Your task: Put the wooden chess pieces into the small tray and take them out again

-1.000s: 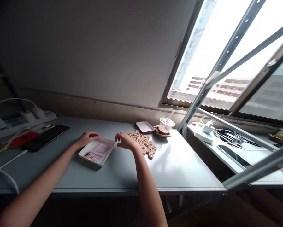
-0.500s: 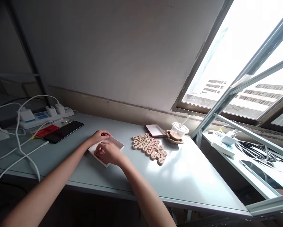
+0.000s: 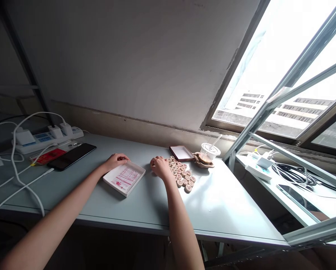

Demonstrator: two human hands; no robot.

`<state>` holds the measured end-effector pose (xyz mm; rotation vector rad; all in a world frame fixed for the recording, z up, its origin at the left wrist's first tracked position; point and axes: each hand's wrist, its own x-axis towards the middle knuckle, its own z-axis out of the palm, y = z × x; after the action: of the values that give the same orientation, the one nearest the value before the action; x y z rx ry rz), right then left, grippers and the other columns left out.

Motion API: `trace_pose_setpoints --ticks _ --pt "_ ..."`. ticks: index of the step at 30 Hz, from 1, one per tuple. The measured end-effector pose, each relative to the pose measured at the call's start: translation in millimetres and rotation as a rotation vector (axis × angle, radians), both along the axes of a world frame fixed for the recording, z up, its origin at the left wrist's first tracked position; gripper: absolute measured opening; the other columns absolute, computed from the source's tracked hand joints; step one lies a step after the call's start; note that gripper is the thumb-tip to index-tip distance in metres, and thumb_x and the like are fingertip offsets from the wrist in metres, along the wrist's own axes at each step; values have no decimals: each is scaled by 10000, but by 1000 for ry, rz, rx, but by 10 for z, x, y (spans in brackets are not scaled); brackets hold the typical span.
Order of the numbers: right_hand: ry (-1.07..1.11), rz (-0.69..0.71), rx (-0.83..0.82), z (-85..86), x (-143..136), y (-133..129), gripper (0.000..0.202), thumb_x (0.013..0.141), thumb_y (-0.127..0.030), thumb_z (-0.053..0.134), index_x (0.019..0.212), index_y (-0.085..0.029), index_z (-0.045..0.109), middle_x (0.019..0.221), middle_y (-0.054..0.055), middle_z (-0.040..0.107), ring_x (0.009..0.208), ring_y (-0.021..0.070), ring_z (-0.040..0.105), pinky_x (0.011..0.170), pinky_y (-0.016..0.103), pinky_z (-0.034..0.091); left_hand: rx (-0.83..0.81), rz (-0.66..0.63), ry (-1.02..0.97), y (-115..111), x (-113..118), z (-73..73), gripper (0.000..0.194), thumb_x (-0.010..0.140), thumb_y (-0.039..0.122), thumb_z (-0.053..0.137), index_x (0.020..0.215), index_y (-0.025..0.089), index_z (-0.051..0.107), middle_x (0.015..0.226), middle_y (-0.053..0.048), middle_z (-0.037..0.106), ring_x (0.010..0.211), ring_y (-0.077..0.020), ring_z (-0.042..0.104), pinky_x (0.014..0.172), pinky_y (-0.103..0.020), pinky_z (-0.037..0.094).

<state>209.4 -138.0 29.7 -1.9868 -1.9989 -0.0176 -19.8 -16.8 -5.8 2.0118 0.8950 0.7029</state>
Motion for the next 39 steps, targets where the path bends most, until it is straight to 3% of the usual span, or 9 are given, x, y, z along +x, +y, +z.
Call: trace_pose_setpoints --ticks 4,7,10,15,21,27,31,36,39 --pt "-41 -6 92 12 -49 9 199 807 -191 573 995 -215 633 1058 80 573 1033 250 465 877 421 342 79 23 1 44 1 -38 262 688 351 536 768 160 696 897 -79 677 819 -223 599 711 -303 434" --pt "113 175 147 50 -295 23 265 850 -225 546 1112 -237 580 1121 64 550 1056 211 468 882 364 377 135 18 -2 64 10 -56 246 689 322 526 769 167 700 903 -76 678 830 -225 596 754 -314 430" --pt "146 362 -25 32 -621 -3 337 824 -256 599 1152 -186 566 1146 93 547 1055 212 492 882 338 404 160 37 -11 59 18 -58 238 685 312 524 757 167 699 883 -81 683 834 -232 599 765 -321 434" --pt "168 337 -214 21 -916 -81 462 776 -142 612 1229 -153 527 1129 113 579 993 213 537 852 323 415 182 56 -5 32 17 -38 235 690 310 515 751 163 688 886 -86 680 852 -234 599 776 -321 441" --pt "333 427 -197 254 -694 -122 136 748 -196 663 883 -204 662 906 30 615 867 170 542 769 266 400 209 94 19 79 -1 -76 245 708 315 484 764 179 680 885 -70 675 853 -224 596 773 -319 446" --pt "786 337 -146 493 -200 -491 227 874 -428 487 926 -213 536 857 8 563 778 138 537 652 235 410 253 158 55 148 -40 -120 235 720 316 473 769 199 671 926 -69 663 874 -227 591 806 -331 446" --pt "586 279 -210 324 -81 -768 289 844 -394 539 1083 -234 518 997 32 582 859 166 548 731 281 425 288 136 45 177 -43 -123 244 718 320 494 835 193 667 936 -64 637 869 -215 581 809 -323 443" --pt "96 66 -1 -67 -215 -895 432 836 -277 561 1247 -244 434 1124 69 569 1004 216 522 872 385 366 293 166 -76 201 -38 -125 332 733 339 532 1017 193 621 969 -59 603 870 -196 569 789 -311 449" --pt "-63 3 124 -45 -311 -985 372 863 -289 540 1226 -250 469 1189 90 541 1087 247 485 908 425 331 298 204 -110 196 -39 -119 314 749 326 525 1024 200 611 976 -52 594 844 -183 564 775 -306 453"
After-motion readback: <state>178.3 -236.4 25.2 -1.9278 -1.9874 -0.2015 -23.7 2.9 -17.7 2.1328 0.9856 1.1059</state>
